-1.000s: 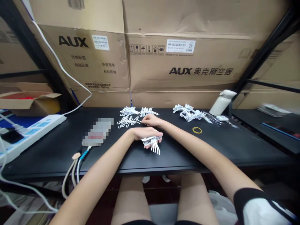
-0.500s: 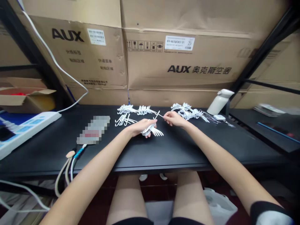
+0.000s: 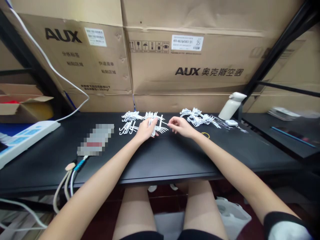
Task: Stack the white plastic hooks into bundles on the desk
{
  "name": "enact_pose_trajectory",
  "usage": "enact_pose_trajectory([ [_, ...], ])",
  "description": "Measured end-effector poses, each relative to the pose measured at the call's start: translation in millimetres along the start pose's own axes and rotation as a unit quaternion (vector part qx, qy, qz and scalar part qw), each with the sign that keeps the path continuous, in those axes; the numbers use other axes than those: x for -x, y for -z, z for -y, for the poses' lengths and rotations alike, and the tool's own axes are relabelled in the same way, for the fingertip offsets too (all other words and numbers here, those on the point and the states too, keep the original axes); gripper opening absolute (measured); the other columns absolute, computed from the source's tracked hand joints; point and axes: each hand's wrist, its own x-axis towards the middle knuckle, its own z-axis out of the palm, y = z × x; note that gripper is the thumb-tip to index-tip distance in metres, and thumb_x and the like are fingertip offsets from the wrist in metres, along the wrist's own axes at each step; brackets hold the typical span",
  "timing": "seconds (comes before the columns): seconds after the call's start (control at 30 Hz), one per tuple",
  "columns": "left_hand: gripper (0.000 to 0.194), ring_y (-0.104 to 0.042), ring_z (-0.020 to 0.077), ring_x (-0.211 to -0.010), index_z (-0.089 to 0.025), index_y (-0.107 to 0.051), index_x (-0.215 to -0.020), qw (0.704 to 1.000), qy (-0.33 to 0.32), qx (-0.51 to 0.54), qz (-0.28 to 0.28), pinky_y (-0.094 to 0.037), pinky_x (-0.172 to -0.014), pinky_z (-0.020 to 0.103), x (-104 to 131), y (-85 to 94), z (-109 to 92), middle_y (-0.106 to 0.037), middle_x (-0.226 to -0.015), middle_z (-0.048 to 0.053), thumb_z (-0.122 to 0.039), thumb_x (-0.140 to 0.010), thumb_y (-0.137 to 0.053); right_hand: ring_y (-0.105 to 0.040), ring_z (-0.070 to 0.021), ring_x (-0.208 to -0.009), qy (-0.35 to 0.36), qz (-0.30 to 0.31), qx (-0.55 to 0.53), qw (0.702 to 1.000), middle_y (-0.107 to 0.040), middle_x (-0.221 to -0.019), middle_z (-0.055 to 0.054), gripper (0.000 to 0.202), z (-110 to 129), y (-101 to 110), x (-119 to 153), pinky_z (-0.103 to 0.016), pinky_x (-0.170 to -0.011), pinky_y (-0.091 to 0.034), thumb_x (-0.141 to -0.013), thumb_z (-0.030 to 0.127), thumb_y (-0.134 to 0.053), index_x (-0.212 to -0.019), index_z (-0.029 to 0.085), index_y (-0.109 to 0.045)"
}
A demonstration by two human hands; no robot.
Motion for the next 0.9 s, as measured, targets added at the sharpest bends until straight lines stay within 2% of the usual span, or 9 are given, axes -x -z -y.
enact_pose_trajectory([
  [0.17, 0.04, -0.066, 0.02, -0.053, -0.019, -0.054, -0.082, 1.0, -0.028, 0.011, -0.009, -0.045, -0.041, 0.024, 1.9, -1.3, -0.9, -0.062, -0.06, 0.003, -0.058, -0.084, -0.048, -0.058, -0.0112, -0.059, 0.012, 0.038, -0.003, 0.999, -0.056, -0.068, 0.0, 0.024, 3.0, -6.8, 2.9, -0.021, -0.049, -0.049, -0.081, 0.039, -0.059, -0.082, 0.016, -0.054],
  [0.3, 0.04, -0.066, 0.0191, -0.054, -0.019, -0.053, -0.08, 0.999, -0.038, 0.009, 0.004, -0.043, -0.039, 0.022, 3.1, -0.5, -1.4, -0.06, -0.061, 0.002, -0.059, -0.083, -0.049, -0.06, -0.0129, -0.064, 0.009, 0.039, -0.013, 0.999, -0.057, -0.07, -0.001, 0.023, 6.1, -12.6, 5.0, -0.021, -0.05, -0.049, -0.082, 0.039, -0.058, -0.083, 0.016, -0.054],
  [0.7, 0.038, -0.067, 0.0218, -0.055, -0.017, -0.057, -0.088, 0.996, 0.049, 0.071, 0.02, -0.05, -0.042, 0.027, 4.1, -3.4, -9.6, -0.063, -0.065, 0.004, -0.054, -0.083, -0.054, -0.065, -0.0146, -0.058, 0.021, 0.027, -0.014, 0.999, -0.063, -0.068, -0.002, 0.024, 10.1, -17.6, 10.0, -0.025, -0.056, -0.05, -0.082, 0.039, -0.059, -0.082, 0.016, -0.054],
  [0.9, 0.037, -0.066, 0.0203, -0.055, -0.016, -0.059, -0.089, 0.995, 0.058, 0.073, 0.029, -0.049, -0.042, 0.025, 5.2, -1.6, -10.9, -0.065, -0.064, 0.005, -0.053, -0.081, -0.058, -0.065, -0.0142, -0.054, -0.01, 0.031, -0.056, 0.998, -0.064, -0.063, -0.002, 0.028, 10.6, -18.8, 7.8, -0.023, -0.051, -0.049, -0.078, 0.041, -0.063, -0.082, 0.014, -0.059],
])
